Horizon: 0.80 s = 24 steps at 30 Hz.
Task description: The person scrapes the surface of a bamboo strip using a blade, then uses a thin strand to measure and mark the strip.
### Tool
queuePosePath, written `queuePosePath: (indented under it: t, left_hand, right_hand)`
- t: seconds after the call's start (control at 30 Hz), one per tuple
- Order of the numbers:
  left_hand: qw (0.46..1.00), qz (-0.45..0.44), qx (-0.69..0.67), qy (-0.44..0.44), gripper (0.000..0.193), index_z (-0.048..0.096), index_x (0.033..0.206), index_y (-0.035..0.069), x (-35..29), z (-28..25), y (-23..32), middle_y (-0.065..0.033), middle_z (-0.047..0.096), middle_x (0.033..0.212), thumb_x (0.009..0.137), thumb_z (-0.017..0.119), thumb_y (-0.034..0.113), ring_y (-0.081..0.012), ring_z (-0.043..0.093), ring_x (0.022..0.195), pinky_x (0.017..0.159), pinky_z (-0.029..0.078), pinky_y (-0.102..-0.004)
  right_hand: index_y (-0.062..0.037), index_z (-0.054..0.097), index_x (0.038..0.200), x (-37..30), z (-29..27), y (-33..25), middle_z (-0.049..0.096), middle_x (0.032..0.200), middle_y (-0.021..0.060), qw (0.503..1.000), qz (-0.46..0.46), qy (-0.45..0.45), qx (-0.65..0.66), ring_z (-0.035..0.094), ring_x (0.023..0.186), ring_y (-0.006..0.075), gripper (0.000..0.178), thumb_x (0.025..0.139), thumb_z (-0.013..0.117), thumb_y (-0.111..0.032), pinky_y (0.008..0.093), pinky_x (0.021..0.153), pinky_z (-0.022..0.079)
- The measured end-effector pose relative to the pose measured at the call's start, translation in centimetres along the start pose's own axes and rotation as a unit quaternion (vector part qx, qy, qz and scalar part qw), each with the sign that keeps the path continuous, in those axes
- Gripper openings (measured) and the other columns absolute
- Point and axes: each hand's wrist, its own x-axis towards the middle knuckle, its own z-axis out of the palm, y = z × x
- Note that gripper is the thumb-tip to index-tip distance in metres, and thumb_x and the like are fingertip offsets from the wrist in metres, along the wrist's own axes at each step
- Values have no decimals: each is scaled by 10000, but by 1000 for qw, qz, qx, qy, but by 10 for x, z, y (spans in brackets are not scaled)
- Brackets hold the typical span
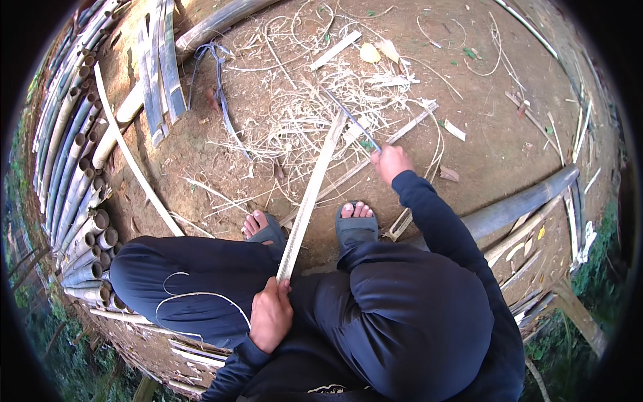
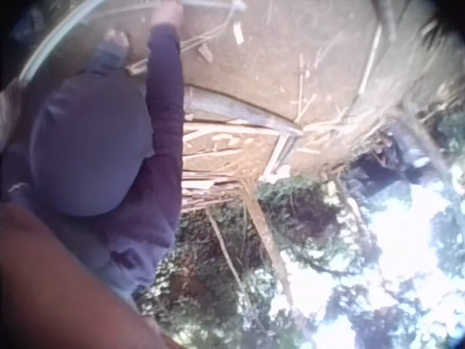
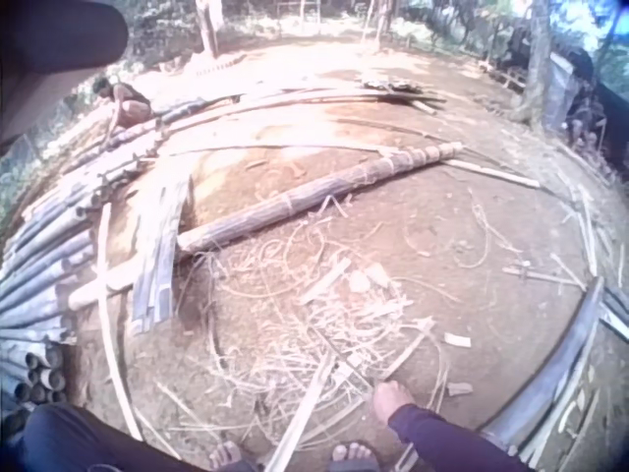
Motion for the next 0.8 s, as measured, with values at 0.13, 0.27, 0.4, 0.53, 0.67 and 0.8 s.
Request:
queuePosePath:
  t: [0.13, 0.27, 0.4, 0.53, 0.67, 0.8]
  left_hand:
    - [1000, 9, 0, 7, 288, 553, 844, -22, 5, -1, -2, -206, 618, 668, 1027, 479, 188, -386, 633, 619, 560, 475, -461]
    - [1000, 29, -2, 3, 313, 576, 845, -21, 1, 1, -9, -182, 592, 617, 1034, 469, 204, -338, 624, 557, 535, 466, -417]
    - [1000, 11, 3, 8, 324, 579, 844, -20, -1, 2, -13, -169, 582, 601, 1037, 468, 215, -311, 619, 543, 532, 462, -406]
    - [999, 20, -24, 8, 340, 579, 835, -18, 2, 0, -6, -149, 572, 591, 1040, 465, 228, -275, 603, 525, 525, 456, -386]
    - [998, 23, -46, 18, 313, 571, 875, -9, 2, -2, -16, -117, 562, 591, 1044, 462, 232, -215, 576, 490, 488, 429, -350]
    - [981, -86, -162, -63, 236, 528, 996, 5, 12, -14, -1, -117, 594, 617, 1047, 456, 224, -235, 627, 512, 471, 461, -370]
  right_hand:
    - [58, 639, 1023, -13, 3, -10, 679, 755, 257, 998, -49, -32, 0, 705, 714, 396, 326, 932, 549, -241, 511, 723, 578]
    - [27, 657, 868, -2, 13, -3, 669, 737, 270, 999, 18, 37, 33, 692, 728, 428, 270, 898, 565, -226, 502, 728, 565]
    - [42, 668, 885, -29, 5, -26, 679, 800, 276, 999, -37, -25, -8, 685, 785, 450, 297, 902, 566, -236, 508, 760, 556]
    - [47, 660, 896, -2, 6, 9, 667, 807, 299, 997, 63, 48, 6, 676, 788, 460, 302, 901, 577, -243, 528, 762, 546]
    - [35, 654, 897, -29, 18, -5, 659, 774, 294, 999, 11, 16, 41, 669, 776, 460, 297, 883, 606, -258, 530, 738, 545]
    - [7, 617, 926, -55, 37, -6, 654, 700, 241, 993, -4, 74, 97, 671, 688, 426, 257, 882, 625, -246, 511, 663, 553]
